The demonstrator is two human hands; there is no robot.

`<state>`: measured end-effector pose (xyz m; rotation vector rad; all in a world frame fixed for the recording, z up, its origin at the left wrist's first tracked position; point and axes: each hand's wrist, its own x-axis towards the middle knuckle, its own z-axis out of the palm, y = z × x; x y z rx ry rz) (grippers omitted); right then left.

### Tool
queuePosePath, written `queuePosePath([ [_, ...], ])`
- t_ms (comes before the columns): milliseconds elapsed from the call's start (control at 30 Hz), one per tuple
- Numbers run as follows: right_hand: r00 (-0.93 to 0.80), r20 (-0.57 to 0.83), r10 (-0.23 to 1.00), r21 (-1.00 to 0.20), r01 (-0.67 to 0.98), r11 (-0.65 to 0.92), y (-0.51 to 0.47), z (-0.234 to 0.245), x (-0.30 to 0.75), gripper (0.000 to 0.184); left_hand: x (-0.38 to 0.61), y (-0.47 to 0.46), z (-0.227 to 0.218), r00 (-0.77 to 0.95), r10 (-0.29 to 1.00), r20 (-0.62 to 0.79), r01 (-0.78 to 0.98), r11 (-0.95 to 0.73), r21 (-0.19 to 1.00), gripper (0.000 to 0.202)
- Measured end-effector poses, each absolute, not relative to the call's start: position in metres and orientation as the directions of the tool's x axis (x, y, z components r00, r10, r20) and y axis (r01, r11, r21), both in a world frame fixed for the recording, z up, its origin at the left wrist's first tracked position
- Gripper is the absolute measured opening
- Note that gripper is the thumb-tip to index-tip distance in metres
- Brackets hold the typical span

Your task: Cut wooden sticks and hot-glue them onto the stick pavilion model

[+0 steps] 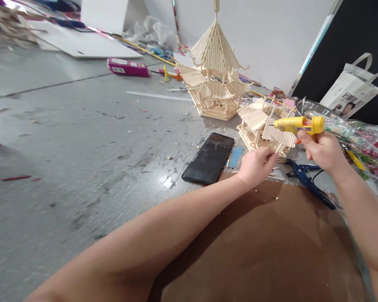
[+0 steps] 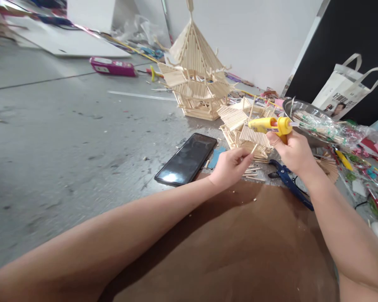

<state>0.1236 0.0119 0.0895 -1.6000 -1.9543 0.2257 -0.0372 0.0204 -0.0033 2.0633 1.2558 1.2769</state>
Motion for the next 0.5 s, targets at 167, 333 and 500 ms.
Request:
queuePosePath([
  [167,-0.095,0.322,0.942,-0.508,0.822,0.257,0.006,0.093,0.132,0.04,-0.037,0.024,-0.005,0.045,0.908,0.417,0.423,-0.395,0.815,0.025],
  [333,-0.207,0.296,0.932,-0.411,0.854,0.32,0.004,0.096,0.124,0.036,-0.032,0.019,-0.009,0.227,0.886,0.405,0.513,-0.462,0.724,0.026],
  [500,-0.232,0.303,0.924,-0.371,0.864,0.339,0.009,0.1,0.114,0.034,-0.031,0.017,-0.009,0.262,0.873,0.41,0.554,-0.484,0.677,0.027],
])
